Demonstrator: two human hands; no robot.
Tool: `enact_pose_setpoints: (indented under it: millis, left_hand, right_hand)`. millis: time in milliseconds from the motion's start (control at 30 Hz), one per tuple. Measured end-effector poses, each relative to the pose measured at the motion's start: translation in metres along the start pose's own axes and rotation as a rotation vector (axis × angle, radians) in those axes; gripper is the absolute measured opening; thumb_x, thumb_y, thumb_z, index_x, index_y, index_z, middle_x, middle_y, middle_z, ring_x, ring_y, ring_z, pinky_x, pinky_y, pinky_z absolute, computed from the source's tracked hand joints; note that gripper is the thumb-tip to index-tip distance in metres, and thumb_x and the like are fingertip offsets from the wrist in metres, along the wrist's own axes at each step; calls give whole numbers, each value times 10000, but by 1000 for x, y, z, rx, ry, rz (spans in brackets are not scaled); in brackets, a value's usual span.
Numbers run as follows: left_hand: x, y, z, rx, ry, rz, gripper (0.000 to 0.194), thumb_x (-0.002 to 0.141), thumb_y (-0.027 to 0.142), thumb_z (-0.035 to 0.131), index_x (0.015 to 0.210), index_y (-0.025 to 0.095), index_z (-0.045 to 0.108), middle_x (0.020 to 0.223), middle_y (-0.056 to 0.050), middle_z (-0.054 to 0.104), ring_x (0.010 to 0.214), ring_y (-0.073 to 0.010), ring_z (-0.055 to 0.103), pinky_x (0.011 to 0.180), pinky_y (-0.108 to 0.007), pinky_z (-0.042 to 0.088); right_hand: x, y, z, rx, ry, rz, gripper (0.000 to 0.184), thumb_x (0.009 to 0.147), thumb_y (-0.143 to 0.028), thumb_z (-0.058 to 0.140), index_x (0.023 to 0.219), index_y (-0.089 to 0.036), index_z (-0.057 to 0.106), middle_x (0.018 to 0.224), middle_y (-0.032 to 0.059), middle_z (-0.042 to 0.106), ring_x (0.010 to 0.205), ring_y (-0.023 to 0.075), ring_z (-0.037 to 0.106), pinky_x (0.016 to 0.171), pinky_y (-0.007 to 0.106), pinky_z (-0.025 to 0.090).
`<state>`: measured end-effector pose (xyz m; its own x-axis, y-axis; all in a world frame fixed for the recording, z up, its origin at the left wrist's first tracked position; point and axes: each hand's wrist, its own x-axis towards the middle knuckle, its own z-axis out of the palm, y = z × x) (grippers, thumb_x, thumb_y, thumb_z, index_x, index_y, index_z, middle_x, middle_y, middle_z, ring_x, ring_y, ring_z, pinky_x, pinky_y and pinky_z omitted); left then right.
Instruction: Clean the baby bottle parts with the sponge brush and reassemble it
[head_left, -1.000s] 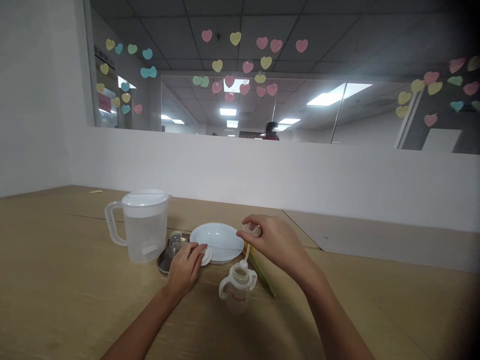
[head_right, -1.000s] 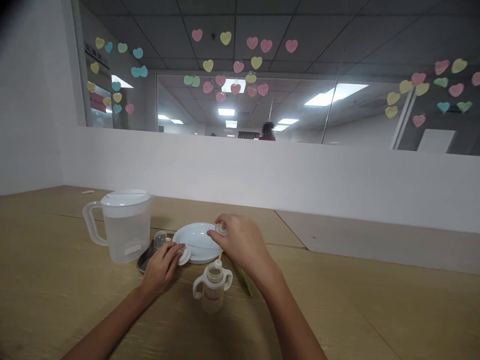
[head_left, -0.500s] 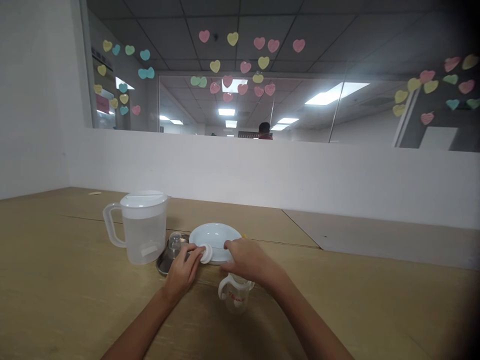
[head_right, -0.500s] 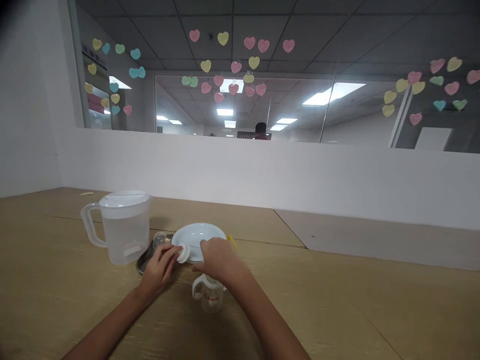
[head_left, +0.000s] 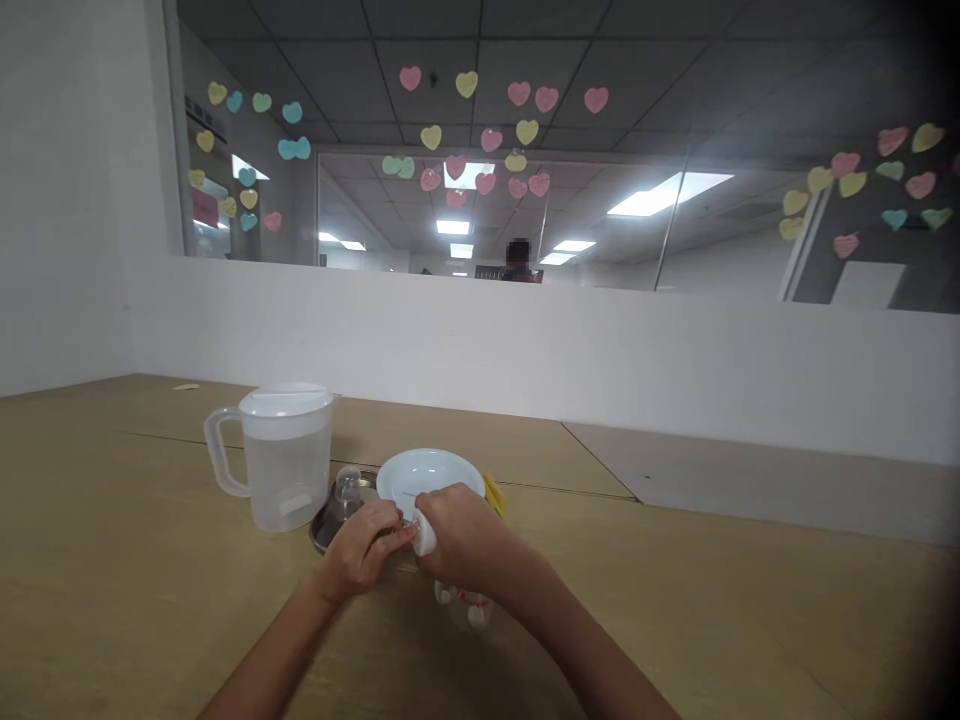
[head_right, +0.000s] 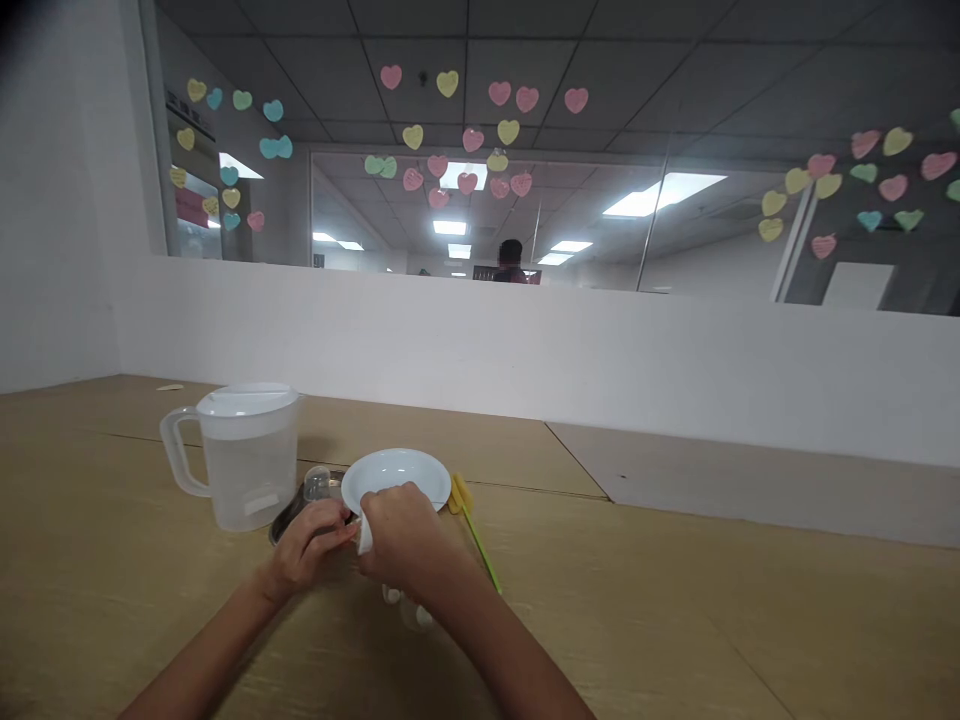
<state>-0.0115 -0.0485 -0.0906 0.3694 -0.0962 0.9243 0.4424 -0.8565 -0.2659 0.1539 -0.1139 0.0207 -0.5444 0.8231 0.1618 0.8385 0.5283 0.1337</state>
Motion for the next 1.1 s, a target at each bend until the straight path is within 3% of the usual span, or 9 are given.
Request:
enact_pose_setpoints:
  millis: [200,367,533,700,867,1100]
  left_hand:
    - [-1,-4,1,-33,-99,-105,206,875,136,355,830,211,542,707,4,590,744,-111,570,722,-256,502]
    - [-2,-6,3,-70,-129,-147,222,875,168,318,777,206,515,690,-13,597,715,-127,577,682,-266,505]
    - [0,-3,4,-164,-272,-278,210,852,188,334,700,206,478,691,-27,593,688,-136,569,623,-263,506]
    - [2,-1,5,-180,-190,-229,224,877,214,316,769,196,512,699,-35,616,726,-137,595,694,-270,525]
    - [0,0,7,-155,-172,-295,292,878,175,286,755,201,550,695,-41,633,743,-147,612,687,-269,534]
    - [-8,-3,10,-86,-123,-220,262,879,143,325,880,207,579,851,-46,659,888,-138,610,787,-277,532]
  right_hand:
    - [-7,-19,-13,-68,-53,77,296,680,-286,570,869,-81,668,847,144,649,889,277,562,789,351,370]
    - [-11,-28,-16,-67,-57,132,294,686,-305,569,838,-82,684,814,144,656,883,271,556,828,375,359]
    - [-17,-36,-13,-89,-78,208,252,697,-320,584,817,-122,685,796,136,667,901,288,553,867,423,332]
    - [-20,-41,-13,-72,-75,244,270,696,-321,571,850,-135,692,821,145,680,966,315,542,944,475,272]
    - [-20,-42,-13,-69,-49,269,277,691,-359,564,807,-148,699,806,139,687,993,322,532,1016,499,183]
    - [-14,-31,-16,-62,-70,310,331,662,-377,560,845,-137,697,814,151,680,930,306,571,1001,509,197]
